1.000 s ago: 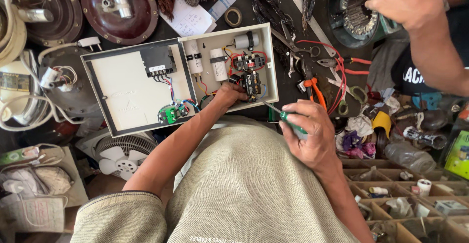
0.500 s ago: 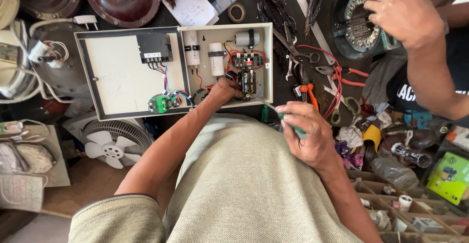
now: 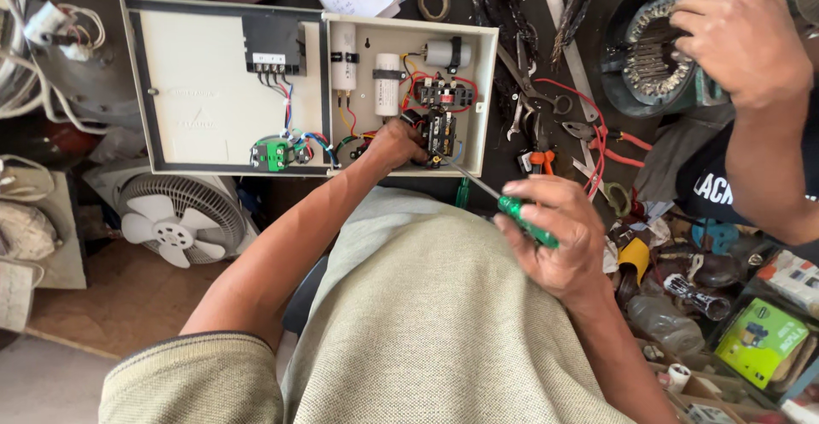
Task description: The person repairs an open electrical control box on a cluttered workbench. They use a screwdriver to tighten terminal screws and pliers to adjust wires inside the box, while another person works on a motor component nearby.
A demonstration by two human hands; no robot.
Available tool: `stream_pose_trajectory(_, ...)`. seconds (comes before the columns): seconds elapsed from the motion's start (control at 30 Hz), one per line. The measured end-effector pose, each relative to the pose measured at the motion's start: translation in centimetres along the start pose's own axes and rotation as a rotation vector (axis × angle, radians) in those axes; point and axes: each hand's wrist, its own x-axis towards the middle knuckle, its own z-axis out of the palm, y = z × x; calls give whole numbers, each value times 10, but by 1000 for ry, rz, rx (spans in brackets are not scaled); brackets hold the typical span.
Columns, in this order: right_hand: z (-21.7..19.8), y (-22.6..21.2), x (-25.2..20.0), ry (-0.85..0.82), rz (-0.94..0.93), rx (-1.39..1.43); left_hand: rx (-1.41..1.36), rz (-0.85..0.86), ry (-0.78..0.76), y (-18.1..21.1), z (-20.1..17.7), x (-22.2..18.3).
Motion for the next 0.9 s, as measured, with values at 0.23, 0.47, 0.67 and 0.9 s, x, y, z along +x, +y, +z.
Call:
stream_pose_trajectory(0.23,-3,3,5,-99,19,121,-9,-15,2,4,-2,-3)
stream_pose_trajectory(0.47,-4,1,7,-116,35,105,-166,-12,-48,1,-2,-1)
stream_pose_trajectory(0.67,-5,0,7,-102,-6,-8,-294,-133,-102,4,-4,0)
stream_pose_trajectory(0.9,-7,-1,6,-142,10,54,-428,-211,-170,4,-8,-1)
